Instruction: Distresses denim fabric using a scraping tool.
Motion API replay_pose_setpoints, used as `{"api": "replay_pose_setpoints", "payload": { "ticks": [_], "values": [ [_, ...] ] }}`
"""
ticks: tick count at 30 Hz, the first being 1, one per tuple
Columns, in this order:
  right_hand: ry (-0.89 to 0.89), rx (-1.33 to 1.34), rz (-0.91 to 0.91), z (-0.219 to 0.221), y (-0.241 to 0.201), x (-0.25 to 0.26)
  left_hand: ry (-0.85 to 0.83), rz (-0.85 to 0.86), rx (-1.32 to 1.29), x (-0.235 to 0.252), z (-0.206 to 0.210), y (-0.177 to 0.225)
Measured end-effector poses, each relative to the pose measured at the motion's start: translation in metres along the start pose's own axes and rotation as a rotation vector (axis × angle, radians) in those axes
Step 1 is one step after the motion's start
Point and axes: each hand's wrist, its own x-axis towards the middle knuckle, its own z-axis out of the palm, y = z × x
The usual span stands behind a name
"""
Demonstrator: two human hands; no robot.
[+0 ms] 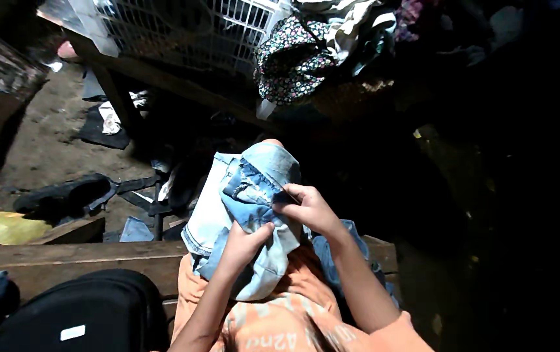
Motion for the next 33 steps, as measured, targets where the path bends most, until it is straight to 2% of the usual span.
{"api": "replay_pose_setpoints", "payload": {
  "ticks": [4, 7, 10, 16, 18, 23, 27, 30, 33],
  "values": [
    [0.136, -0.318, -0.238, 0.006, -0.01, -0.008, 0.054, -0.049, -0.024, -0.008, 0.007, 0.011],
    [0.047, -0.43, -0.421, 0.01, -0.013, -0.025, 0.11, -0.044, -0.08, -0.012, 0.008, 0.009],
    [-0.002, -0.468, -0.397, 0.006, -0.006, -0.042, 0.147, -0.002, -0.087, -0.016, 0.005, 0.008],
    [0.073, -0.604, -0.386, 0.001, 0.011, -0.069, 0.201, -0.028, 0.01, -0.02, 0.004, 0.004],
    [0.108, -0.658, -0.403, 0.003, 0.012, -0.071, 0.17, -0.064, 0.034, -0.019, 0.002, 0.006],
    [0.119, -0.633, -0.392, 0.004, 0.013, -0.072, 0.12, -0.023, -0.109, -0.02, 0.001, 0.004],
    [0.113, -0.594, -0.369, 0.0, 0.016, -0.076, 0.153, -0.094, -0.058, -0.024, 0.0, 0.01],
    [0.126, -0.635, -0.345, 0.0, 0.013, -0.075, 0.095, -0.15, 0.004, -0.025, -0.005, 0.006],
    [0.157, -0.641, -0.372, 0.007, 0.013, -0.069, 0.002, -0.065, 0.041, -0.027, -0.008, 0.001]
  ]
}}
